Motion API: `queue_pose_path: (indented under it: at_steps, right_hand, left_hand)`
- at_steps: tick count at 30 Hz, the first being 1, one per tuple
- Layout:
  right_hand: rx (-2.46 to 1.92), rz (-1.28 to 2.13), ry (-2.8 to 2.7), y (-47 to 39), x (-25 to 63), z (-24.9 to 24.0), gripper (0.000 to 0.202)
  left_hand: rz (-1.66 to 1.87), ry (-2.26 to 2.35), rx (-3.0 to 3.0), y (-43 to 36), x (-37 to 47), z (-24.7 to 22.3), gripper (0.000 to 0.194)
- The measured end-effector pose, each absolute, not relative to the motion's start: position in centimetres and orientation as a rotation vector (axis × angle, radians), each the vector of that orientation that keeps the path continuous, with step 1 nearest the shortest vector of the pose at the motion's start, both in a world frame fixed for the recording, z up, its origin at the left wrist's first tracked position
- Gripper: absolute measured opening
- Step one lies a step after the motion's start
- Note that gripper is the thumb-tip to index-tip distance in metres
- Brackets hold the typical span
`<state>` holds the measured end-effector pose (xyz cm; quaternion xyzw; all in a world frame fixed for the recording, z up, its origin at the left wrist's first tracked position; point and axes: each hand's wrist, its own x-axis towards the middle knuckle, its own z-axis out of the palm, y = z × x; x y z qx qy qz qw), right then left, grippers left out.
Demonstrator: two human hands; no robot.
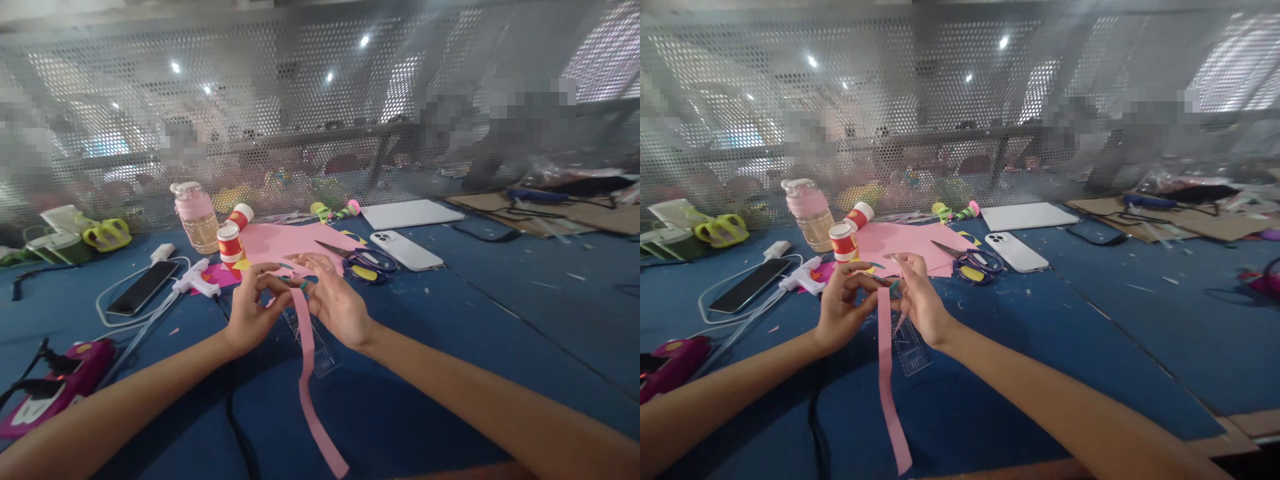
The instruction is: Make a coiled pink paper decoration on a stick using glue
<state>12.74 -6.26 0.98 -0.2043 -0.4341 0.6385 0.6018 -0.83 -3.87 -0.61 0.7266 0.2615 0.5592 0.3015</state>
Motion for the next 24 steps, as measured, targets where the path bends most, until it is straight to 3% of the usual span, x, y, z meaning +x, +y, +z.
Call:
queue_pose_path:
  at_steps: [11,18,24]
  right_hand:
    - [-0.592,1.33,-1.23,-6.7,13.1,0.6,0.037]
    - [-0.665,1.16,-1.134,-6.5,12.6,0.2,0.033]
    - [-0.6,1.205,-0.937,-7.1,11.9,1.2,0.039]
  left_hand:
    - [1.342,0.875,1.984,-3.9,-0.6,0.2,0.03]
    - [1.351,0.985,1.849,-4.8,0.1,0.3,0.024]
    - [1.434,0.96,1.551,-5.3,1.1,0.0,0.023]
